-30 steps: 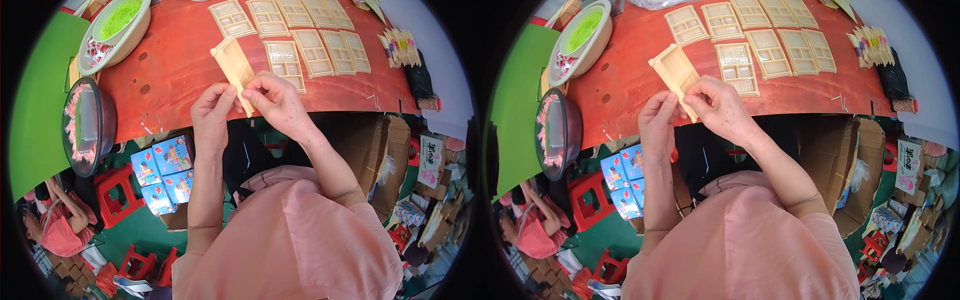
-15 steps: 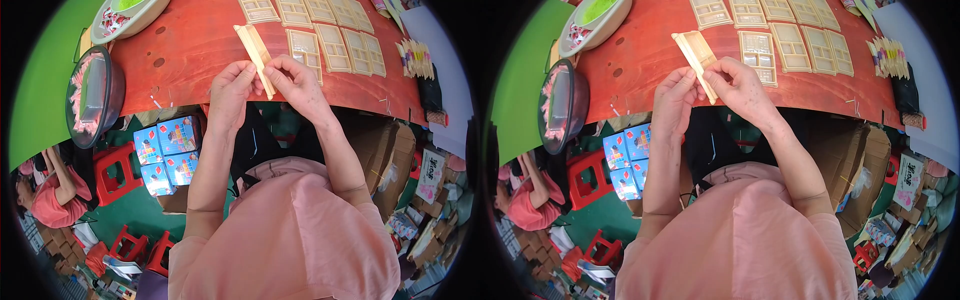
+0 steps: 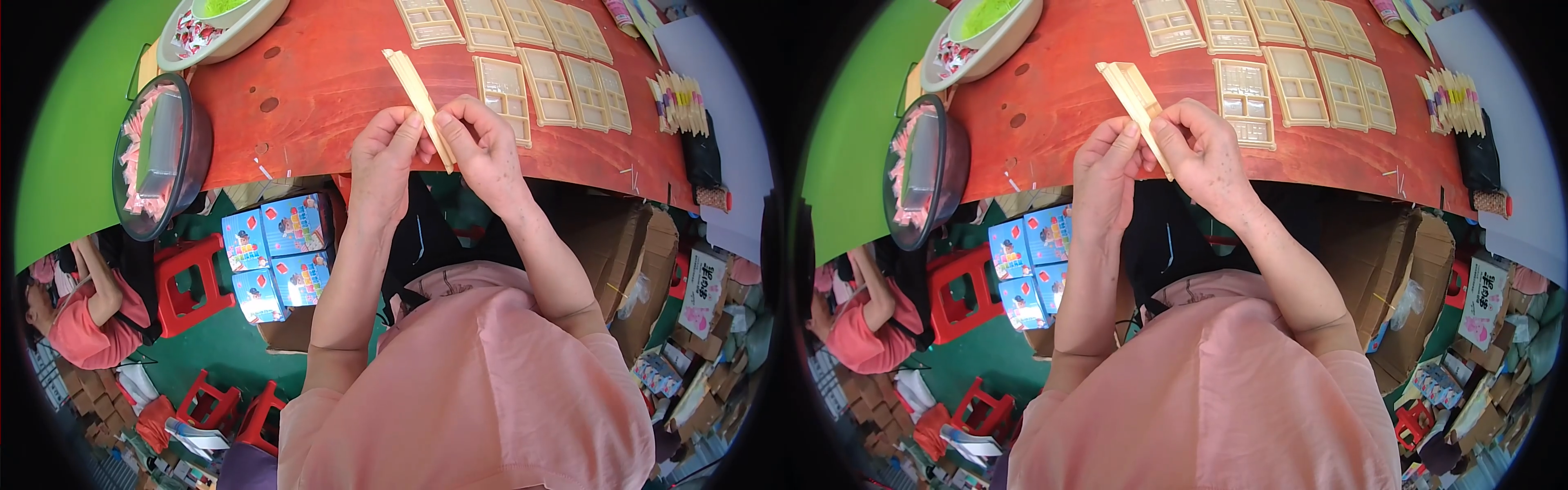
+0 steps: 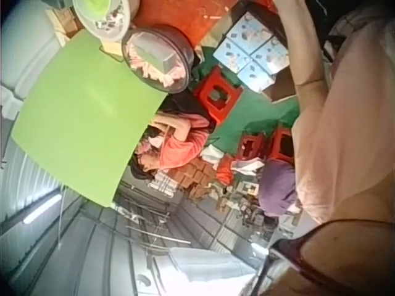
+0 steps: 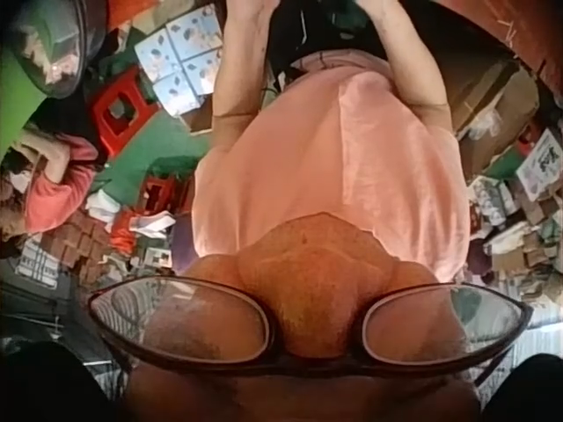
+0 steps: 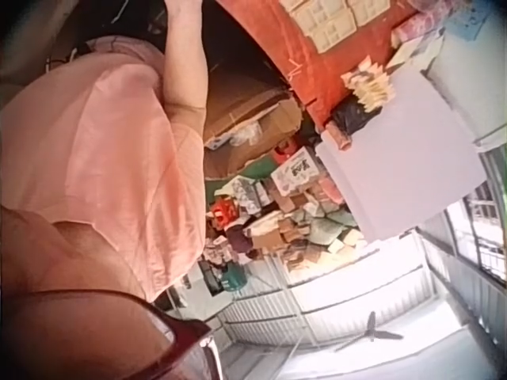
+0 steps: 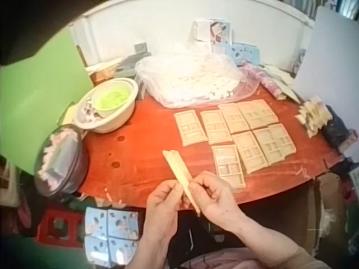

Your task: Packaging small pellets into plastic trays and assembling small wooden decorative lattices.

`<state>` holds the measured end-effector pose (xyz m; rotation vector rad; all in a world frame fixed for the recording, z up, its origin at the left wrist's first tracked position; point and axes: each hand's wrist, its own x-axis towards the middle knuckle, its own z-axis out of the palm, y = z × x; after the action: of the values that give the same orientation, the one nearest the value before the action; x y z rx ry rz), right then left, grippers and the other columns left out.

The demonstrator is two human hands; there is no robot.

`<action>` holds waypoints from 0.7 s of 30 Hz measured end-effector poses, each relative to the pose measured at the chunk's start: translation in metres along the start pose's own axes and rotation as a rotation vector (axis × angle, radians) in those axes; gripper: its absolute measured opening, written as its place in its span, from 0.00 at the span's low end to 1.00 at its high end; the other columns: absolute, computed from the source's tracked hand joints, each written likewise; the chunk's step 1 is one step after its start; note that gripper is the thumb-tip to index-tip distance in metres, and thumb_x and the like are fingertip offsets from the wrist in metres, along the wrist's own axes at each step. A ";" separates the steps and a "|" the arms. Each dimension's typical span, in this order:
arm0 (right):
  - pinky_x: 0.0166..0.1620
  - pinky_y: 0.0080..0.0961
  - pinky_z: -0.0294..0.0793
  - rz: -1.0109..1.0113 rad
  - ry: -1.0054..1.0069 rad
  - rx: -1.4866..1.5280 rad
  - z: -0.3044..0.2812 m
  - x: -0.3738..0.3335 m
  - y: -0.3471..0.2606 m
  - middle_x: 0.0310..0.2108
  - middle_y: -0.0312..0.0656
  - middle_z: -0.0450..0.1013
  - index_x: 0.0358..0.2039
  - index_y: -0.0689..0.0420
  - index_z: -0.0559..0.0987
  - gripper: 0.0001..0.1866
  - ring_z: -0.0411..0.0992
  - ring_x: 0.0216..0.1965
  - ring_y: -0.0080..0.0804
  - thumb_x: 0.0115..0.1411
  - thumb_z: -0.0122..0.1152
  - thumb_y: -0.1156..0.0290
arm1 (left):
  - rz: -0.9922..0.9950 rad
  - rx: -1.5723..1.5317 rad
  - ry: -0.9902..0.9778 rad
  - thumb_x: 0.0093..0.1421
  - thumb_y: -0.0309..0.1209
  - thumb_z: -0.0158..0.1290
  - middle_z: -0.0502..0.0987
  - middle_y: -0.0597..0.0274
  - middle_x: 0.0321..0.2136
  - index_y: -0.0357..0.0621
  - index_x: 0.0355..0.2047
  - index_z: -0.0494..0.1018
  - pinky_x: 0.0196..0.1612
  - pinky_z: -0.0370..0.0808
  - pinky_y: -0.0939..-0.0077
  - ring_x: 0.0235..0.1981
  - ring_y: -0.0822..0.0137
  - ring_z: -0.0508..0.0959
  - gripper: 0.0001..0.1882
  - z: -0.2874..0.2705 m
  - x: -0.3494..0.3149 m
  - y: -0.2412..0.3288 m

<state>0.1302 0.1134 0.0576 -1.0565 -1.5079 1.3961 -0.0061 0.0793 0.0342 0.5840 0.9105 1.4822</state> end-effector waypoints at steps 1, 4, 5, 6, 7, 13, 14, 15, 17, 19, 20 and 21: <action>0.34 0.15 0.68 0.036 -0.004 0.006 0.000 0.000 -0.001 0.28 0.31 0.71 0.35 0.61 0.76 0.08 0.67 0.31 0.14 0.69 0.55 0.69 | 0.000 0.001 0.011 0.69 0.29 0.50 0.77 0.65 0.27 0.39 0.37 0.75 0.34 0.71 0.82 0.27 0.77 0.74 0.07 0.000 0.000 0.002; 0.37 0.15 0.69 0.089 -0.053 0.053 0.002 0.007 -0.002 0.30 0.31 0.71 0.36 0.60 0.76 0.09 0.67 0.32 0.14 0.69 0.56 0.67 | 0.017 -0.016 0.012 0.69 0.28 0.50 0.77 0.65 0.27 0.38 0.38 0.74 0.34 0.71 0.81 0.27 0.77 0.73 0.07 -0.005 0.004 0.004; 0.37 0.15 0.69 0.090 -0.054 0.053 0.004 0.006 -0.004 0.30 0.31 0.71 0.36 0.60 0.76 0.09 0.67 0.32 0.14 0.69 0.56 0.67 | 0.035 -0.034 0.000 0.69 0.28 0.49 0.77 0.65 0.27 0.38 0.38 0.74 0.34 0.71 0.81 0.28 0.77 0.73 0.07 -0.007 0.005 0.005; 0.38 0.16 0.69 0.048 0.003 0.043 0.007 0.003 -0.006 0.30 0.31 0.71 0.35 0.60 0.76 0.09 0.67 0.32 0.15 0.68 0.56 0.67 | 0.034 -0.034 0.003 0.69 0.28 0.49 0.77 0.65 0.27 0.38 0.38 0.74 0.34 0.71 0.81 0.28 0.77 0.73 0.07 -0.009 0.006 0.005; 0.39 0.17 0.69 0.006 0.059 0.034 0.009 0.001 -0.007 0.30 0.32 0.71 0.33 0.60 0.76 0.09 0.68 0.33 0.16 0.68 0.57 0.67 | 0.040 -0.022 0.060 0.69 0.28 0.49 0.77 0.65 0.27 0.38 0.38 0.73 0.34 0.71 0.80 0.28 0.76 0.73 0.07 -0.008 0.006 0.008; 0.38 0.20 0.69 -0.218 -0.078 -0.497 0.001 -0.003 0.003 0.29 0.34 0.70 0.30 0.63 0.76 0.09 0.68 0.34 0.20 0.65 0.60 0.71 | 0.070 -0.009 0.080 0.70 0.29 0.48 0.76 0.64 0.27 0.38 0.38 0.73 0.35 0.70 0.80 0.28 0.76 0.72 0.07 -0.013 0.005 0.004; 0.38 0.20 0.69 -0.217 -0.079 -0.496 0.001 -0.003 0.006 0.29 0.34 0.70 0.30 0.63 0.76 0.09 0.68 0.34 0.20 0.65 0.60 0.71 | 0.067 -0.003 0.081 0.70 0.29 0.48 0.76 0.64 0.27 0.38 0.38 0.72 0.34 0.70 0.80 0.28 0.76 0.72 0.07 -0.012 0.005 0.003; 0.38 0.20 0.69 -0.185 -0.068 -0.407 0.001 -0.002 0.008 0.29 0.34 0.70 0.30 0.63 0.76 0.09 0.68 0.33 0.20 0.66 0.59 0.72 | 0.067 -0.003 0.083 0.70 0.29 0.48 0.76 0.64 0.27 0.38 0.38 0.72 0.34 0.70 0.80 0.28 0.76 0.72 0.07 -0.012 0.005 0.003; 0.38 0.20 0.68 -0.153 -0.058 -0.317 0.001 -0.002 0.013 0.30 0.33 0.70 0.31 0.64 0.76 0.09 0.68 0.33 0.20 0.66 0.59 0.72 | 0.083 -0.022 0.065 0.70 0.29 0.48 0.76 0.64 0.28 0.38 0.38 0.72 0.34 0.70 0.80 0.28 0.75 0.72 0.07 -0.013 0.006 0.001; 0.38 0.19 0.68 -0.084 -0.019 -0.209 0.001 -0.003 0.017 0.30 0.33 0.69 0.31 0.63 0.76 0.09 0.67 0.33 0.18 0.66 0.59 0.71 | 0.080 -0.025 0.091 0.70 0.29 0.48 0.76 0.64 0.27 0.38 0.38 0.72 0.34 0.70 0.80 0.28 0.75 0.72 0.07 -0.013 0.005 0.002; 0.38 0.19 0.68 -0.085 -0.023 -0.207 0.001 -0.002 0.016 0.30 0.33 0.69 0.31 0.63 0.76 0.09 0.67 0.33 0.18 0.66 0.59 0.71 | 0.075 -0.028 0.115 0.70 0.29 0.48 0.76 0.64 0.27 0.38 0.38 0.72 0.34 0.70 0.79 0.28 0.75 0.72 0.07 -0.013 0.005 0.003; 0.36 0.19 0.68 -0.067 -0.003 -0.175 0.001 -0.001 0.015 0.29 0.32 0.69 0.31 0.63 0.76 0.10 0.66 0.32 0.17 0.67 0.58 0.70 | 0.078 -0.028 0.118 0.70 0.29 0.48 0.76 0.64 0.27 0.38 0.38 0.72 0.34 0.70 0.79 0.28 0.75 0.72 0.07 -0.014 0.005 0.003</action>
<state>0.1306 0.1130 0.0429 -1.0989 -1.6759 1.2384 -0.0203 0.0817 0.0281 0.5213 0.9659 1.6102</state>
